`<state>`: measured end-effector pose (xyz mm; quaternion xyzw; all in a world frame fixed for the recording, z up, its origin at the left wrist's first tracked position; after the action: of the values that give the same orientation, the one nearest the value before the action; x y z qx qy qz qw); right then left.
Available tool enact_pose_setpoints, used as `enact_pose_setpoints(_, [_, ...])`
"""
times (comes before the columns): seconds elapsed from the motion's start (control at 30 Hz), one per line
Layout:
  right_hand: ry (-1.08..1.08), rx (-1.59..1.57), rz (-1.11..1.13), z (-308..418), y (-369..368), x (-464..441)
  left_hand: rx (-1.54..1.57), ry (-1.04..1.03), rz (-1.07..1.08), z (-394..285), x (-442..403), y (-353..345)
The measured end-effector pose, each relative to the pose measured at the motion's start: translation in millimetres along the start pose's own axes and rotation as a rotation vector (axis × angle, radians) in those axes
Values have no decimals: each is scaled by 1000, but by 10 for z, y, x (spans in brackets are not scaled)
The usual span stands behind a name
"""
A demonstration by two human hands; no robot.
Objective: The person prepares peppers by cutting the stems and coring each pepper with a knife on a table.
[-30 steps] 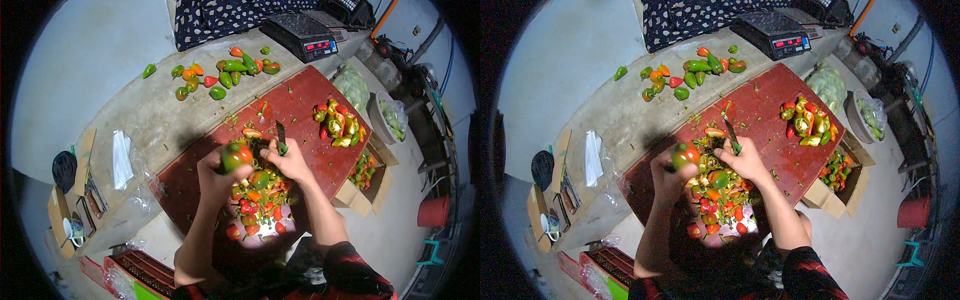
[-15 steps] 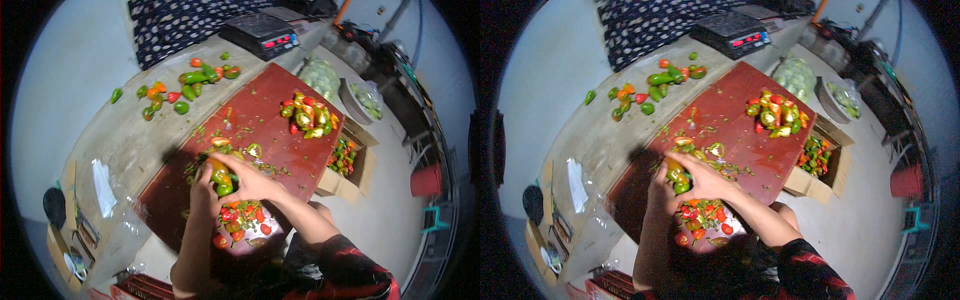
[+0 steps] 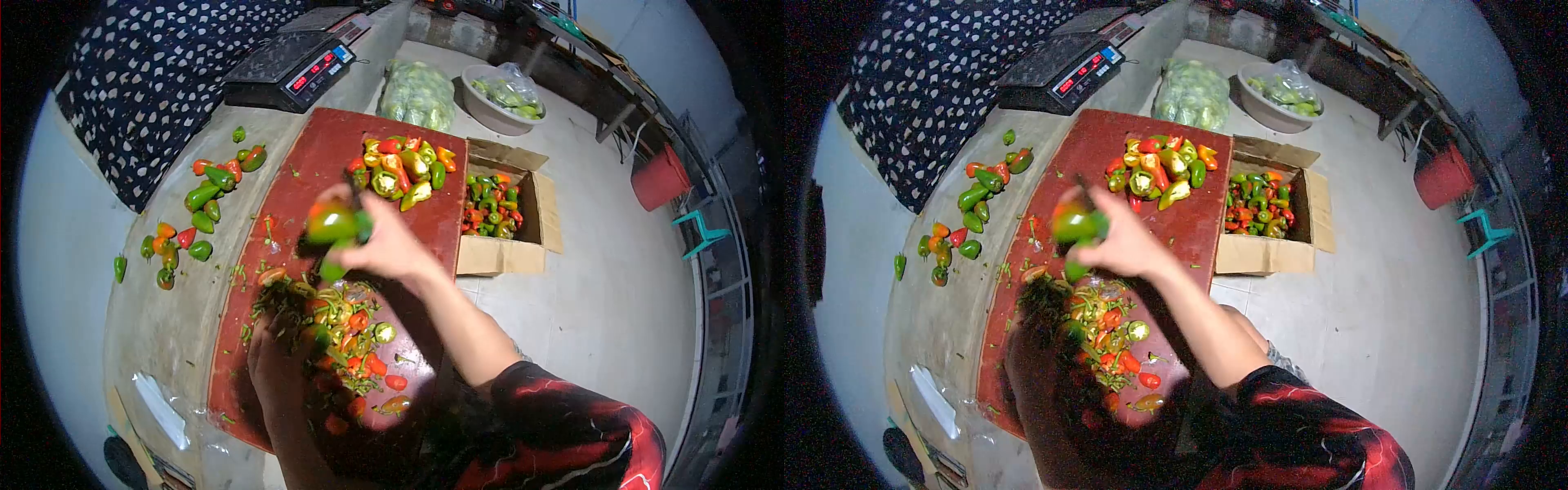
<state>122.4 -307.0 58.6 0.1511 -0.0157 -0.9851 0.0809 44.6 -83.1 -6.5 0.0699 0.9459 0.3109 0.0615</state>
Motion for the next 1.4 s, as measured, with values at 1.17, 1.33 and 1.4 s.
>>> enact_pose_setpoints(1.17, [-378, 680, -397, -308, 1337, -30, -379, -121, -407, 474, -2395, 719])
enact_pose_setpoints(1.33, [-349, 661, -390, -350, 1308, -74, -978, -35, -233, 357, -2971, 490])
enact_pose_setpoints(1.4, [-370, 645, -378, -359, 1302, -75, -971, 15, -185, 498, -3054, 438])
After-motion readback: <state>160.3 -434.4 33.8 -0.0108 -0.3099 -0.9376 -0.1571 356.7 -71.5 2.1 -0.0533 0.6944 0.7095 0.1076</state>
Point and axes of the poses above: each hand's wrist, its own x-axis away from the middle knuckle, its own y-axis out of the back of the hand, z = x × y, the point moved 8 cm from there along -x, towards the middle knuckle, and after that the axes turned 6 degrees about x, right-handed, at the moved point
